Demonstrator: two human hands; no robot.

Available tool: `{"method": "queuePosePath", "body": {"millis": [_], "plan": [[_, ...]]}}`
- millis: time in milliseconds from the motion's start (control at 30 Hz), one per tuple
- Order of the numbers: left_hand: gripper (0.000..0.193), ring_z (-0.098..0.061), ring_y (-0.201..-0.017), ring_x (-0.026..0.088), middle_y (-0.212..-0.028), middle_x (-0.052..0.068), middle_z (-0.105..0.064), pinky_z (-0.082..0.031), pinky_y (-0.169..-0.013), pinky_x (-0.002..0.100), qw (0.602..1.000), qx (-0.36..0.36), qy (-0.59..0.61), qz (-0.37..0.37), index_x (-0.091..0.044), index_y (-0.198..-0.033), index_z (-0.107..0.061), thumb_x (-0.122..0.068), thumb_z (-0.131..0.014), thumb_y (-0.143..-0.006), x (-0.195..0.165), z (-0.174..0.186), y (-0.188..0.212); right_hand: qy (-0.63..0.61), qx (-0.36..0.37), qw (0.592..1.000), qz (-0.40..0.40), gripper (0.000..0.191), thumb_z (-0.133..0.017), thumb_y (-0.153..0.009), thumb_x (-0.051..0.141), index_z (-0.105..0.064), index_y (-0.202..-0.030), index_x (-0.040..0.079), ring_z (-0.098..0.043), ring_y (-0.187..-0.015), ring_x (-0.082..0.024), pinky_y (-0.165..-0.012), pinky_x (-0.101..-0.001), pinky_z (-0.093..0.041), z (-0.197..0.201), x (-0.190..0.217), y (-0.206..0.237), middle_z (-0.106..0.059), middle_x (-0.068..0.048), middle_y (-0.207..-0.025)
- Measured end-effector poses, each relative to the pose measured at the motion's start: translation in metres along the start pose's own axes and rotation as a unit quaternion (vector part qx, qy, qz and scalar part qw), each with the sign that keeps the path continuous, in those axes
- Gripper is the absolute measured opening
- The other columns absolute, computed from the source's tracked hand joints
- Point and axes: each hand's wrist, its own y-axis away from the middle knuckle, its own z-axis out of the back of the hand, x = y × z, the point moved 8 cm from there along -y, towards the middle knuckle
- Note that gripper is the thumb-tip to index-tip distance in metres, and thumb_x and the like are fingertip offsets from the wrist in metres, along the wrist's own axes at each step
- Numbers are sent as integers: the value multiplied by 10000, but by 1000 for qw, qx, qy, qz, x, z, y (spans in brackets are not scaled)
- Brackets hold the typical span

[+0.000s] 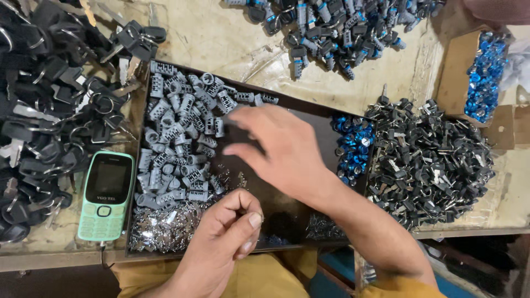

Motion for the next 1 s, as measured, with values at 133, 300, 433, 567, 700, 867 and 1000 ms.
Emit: {"method": "queuePosePath", "body": {"millis": [133, 300, 433, 567, 700, 867, 1000], "plan": [[73, -405, -576, 52, -697, -39, -462, -302, -500, 224, 1000, 8, -17, -7, -55, -918, -560, -69, -610, -969, 0, 1, 2, 137, 13, 989, 48, 216, -770, -871, 68, -644, -1045, 94, -651, -902, -299, -749, -413, -514, -17, 17, -33, -623, -95, -934], [99, -397, -592, 44, -709, -34, -470, -294, -512, 217, 998, -4, -41, -39, -58, -917, -545, -70, -617, -983, -11, 8, 5, -26, 7, 998, -61, 378, -716, -831, 10, -670, -1203, 58, -604, -778, -214, -694, -321, -508, 24, 14, 18, -604, -93, -935], [100, -408, -604, 44, -720, -42, -469, -308, -525, 221, 999, 39, -8, -34, -56, -918, -558, -78, -614, -998, -10, -1, 0, -360, -62, 913, -182, 242, -776, -850, -93, -639, -1032, -12, -649, -914, -159, -804, -300, -544, 12, 4, 93, -678, -123, -1023], [104, -404, -594, 43, -714, -44, -480, -303, -516, 220, 998, 41, -48, -13, -49, -904, -589, -88, -646, -981, 0, -8, -6, -473, -180, 826, -249, 172, -717, -898, -150, -619, -979, -35, -729, -933, -194, -823, -342, -631, -10, -12, 150, -749, -218, -1072], [119, -406, -600, 45, -726, -38, -509, -313, -523, 225, 996, 39, -77, -15, -42, -893, -596, -92, -670, -971, 5, -13, -7, -453, -218, 823, -264, 261, -702, -884, -143, -647, -1119, -42, -758, -958, -215, -846, -333, -633, -11, -18, 172, -762, -231, -1058], [142, -376, -579, 43, -695, -42, -482, -292, -504, 225, 995, 55, -87, -6, -34, -890, -599, -114, -678, -976, 11, -20, -7, -346, -188, 901, -185, 251, -730, -859, -132, -730, -1083, -20, -737, -999, -203, -853, -292, -609, 8, -7, 163, -729, -179, -1104], [148, -372, -583, 43, -689, -45, -477, -290, -506, 228, 994, 56, -89, -2, -32, -896, -595, -121, -682, -976, 13, -22, -6, -287, -171, 924, -187, 298, -719, -850, -119, -752, -1117, 11, -697, -904, -170, -763, -247, -568, 13, -3, 158, -712, -128, -1051]]}}
